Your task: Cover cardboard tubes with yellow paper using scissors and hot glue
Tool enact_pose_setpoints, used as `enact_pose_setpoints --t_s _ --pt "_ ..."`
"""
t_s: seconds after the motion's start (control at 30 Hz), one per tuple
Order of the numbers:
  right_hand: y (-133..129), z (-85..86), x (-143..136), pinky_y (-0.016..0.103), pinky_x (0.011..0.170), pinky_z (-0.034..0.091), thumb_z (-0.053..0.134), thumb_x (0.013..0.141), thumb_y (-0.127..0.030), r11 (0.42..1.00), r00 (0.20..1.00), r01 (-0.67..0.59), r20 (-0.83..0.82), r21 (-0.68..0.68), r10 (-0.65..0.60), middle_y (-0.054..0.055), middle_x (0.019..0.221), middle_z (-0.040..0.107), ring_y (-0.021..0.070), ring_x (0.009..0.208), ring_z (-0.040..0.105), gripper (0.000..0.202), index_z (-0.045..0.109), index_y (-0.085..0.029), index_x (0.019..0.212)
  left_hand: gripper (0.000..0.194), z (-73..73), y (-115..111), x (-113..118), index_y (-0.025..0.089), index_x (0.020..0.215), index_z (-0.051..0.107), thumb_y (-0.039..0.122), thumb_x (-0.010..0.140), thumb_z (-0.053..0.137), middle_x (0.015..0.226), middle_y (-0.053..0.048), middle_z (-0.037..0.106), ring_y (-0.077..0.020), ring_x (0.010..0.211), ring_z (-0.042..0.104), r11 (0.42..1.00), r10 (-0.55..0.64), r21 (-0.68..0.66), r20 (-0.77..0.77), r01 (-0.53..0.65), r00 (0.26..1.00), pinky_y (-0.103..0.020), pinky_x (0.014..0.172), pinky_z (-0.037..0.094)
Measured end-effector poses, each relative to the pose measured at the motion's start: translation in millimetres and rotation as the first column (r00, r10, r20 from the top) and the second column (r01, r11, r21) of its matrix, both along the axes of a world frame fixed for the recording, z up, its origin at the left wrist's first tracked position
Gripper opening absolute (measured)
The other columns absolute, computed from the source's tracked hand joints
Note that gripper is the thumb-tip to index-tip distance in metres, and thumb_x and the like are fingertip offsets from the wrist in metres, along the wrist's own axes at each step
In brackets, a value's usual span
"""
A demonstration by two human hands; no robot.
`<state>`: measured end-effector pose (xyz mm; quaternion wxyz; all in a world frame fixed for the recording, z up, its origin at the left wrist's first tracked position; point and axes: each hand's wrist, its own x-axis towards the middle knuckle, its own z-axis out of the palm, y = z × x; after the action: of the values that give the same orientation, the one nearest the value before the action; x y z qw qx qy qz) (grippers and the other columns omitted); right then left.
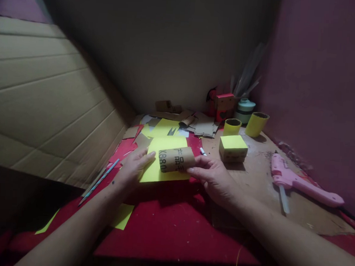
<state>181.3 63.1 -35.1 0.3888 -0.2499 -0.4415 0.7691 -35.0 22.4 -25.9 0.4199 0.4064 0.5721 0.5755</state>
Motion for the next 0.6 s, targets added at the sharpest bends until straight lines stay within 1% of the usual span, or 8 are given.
enact_pose_setpoints --t_s 0.1,0.17,0.23,0.27,0.33,0.4,0.47,0.6 --pt "3.4 -2.6 0.6 0.039 0.082 0.051 0.079 0.065 -0.017 0.999 0.999 0.032 -0.004 -0.027 -0.032 0.004 0.087 0.072 0.0222 0.084 0.068 0.018 0.070 -0.020 0.081 0.045 2.9 -1.7 -8.9 0.017 0.121 0.052 0.041 0.084 0.061 0.110 -0.012 0.065 -0.0218 0.095 0.064 0.996 0.085 -0.004 -0.089 -0.086 0.992 -0.028 0.069 0.050" --pt "5.5 -2.7 0.6 0.040 0.088 0.049 0.079 0.065 -0.015 0.998 0.999 0.034 -0.018 -0.056 -0.035 0.004 0.086 0.073 0.0221 0.085 0.067 0.019 0.070 -0.019 0.080 0.050 10.4 -6.9 -12.5 0.020 0.128 0.046 0.044 0.086 0.058 0.114 -0.012 0.062 -0.0235 0.100 0.061 0.995 0.100 0.034 -0.175 -0.095 0.980 -0.032 0.073 0.050" --pt "7.2 -2.5 0.6 0.041 0.090 0.048 0.079 0.064 -0.015 0.996 1.000 0.020 -0.019 -0.089 -0.022 0.004 0.083 0.073 0.0221 0.083 0.067 0.020 0.069 -0.018 0.080 0.049 19.2 -14.1 -12.7 0.021 0.125 0.049 0.045 0.084 0.059 0.120 -0.012 0.058 -0.0256 0.107 0.057 0.990 0.065 0.138 -0.365 -0.015 0.929 -0.037 0.082 0.048" --pt "7.8 -2.6 0.5 0.041 0.090 0.049 0.079 0.063 -0.014 0.995 1.000 0.013 -0.016 -0.102 -0.015 0.005 0.082 0.073 0.0223 0.082 0.067 0.020 0.069 -0.018 0.080 0.047 22.6 -17.4 -11.2 0.021 0.121 0.053 0.044 0.082 0.062 0.122 -0.012 0.056 -0.0263 0.108 0.055 0.982 0.014 0.172 -0.479 0.078 0.878 -0.039 0.085 0.046" --pt "8.7 -3.2 0.4 0.041 0.089 0.049 0.079 0.063 -0.014 0.993 1.000 0.003 -0.009 -0.116 -0.004 0.005 0.082 0.072 0.0225 0.082 0.067 0.020 0.069 -0.018 0.081 0.038 25.2 -22.1 -5.5 0.021 0.107 0.060 0.038 0.075 0.071 0.111 -0.008 0.061 -0.0258 0.102 0.056 0.957 -0.044 0.189 -0.652 0.219 0.757 -0.040 0.085 0.045" --pt "8.6 -3.8 -0.2 0.041 0.087 0.049 0.079 0.063 -0.014 0.993 1.000 0.000 -0.007 -0.114 -0.001 0.006 0.082 0.072 0.0224 0.081 0.067 0.020 0.069 -0.018 0.080 0.025 22.0 -22.9 2.2 0.021 0.092 0.064 0.031 0.072 0.074 0.094 -0.005 0.063 -0.0237 0.092 0.056 0.944 -0.054 0.190 -0.719 0.271 0.693 -0.040 0.082 0.045" --pt "7.7 -3.6 -0.9 0.041 0.087 0.048 0.080 0.063 -0.014 0.995 1.000 0.002 -0.011 -0.100 -0.003 0.005 0.081 0.071 0.0219 0.081 0.066 0.020 0.069 -0.018 0.079 0.012 15.5 -20.8 9.0 0.022 0.084 0.068 0.028 0.075 0.072 0.087 -0.003 0.060 -0.0217 0.086 0.054 0.941 -0.068 0.189 -0.706 0.281 0.705 -0.039 0.080 0.044" --pt "5.6 -0.2 -1.5 0.038 0.082 0.049 0.078 0.063 -0.011 0.999 0.999 0.023 -0.031 -0.048 -0.024 0.003 0.085 0.070 0.0193 0.079 0.065 0.028 0.069 -0.020 0.088 0.005 5.9 -15.3 12.0 0.022 0.075 0.071 0.025 0.077 0.068 0.079 -0.002 0.056 -0.0194 0.079 0.053 0.958 -0.154 0.124 -0.536 0.258 0.830 -0.034 0.071 0.045"
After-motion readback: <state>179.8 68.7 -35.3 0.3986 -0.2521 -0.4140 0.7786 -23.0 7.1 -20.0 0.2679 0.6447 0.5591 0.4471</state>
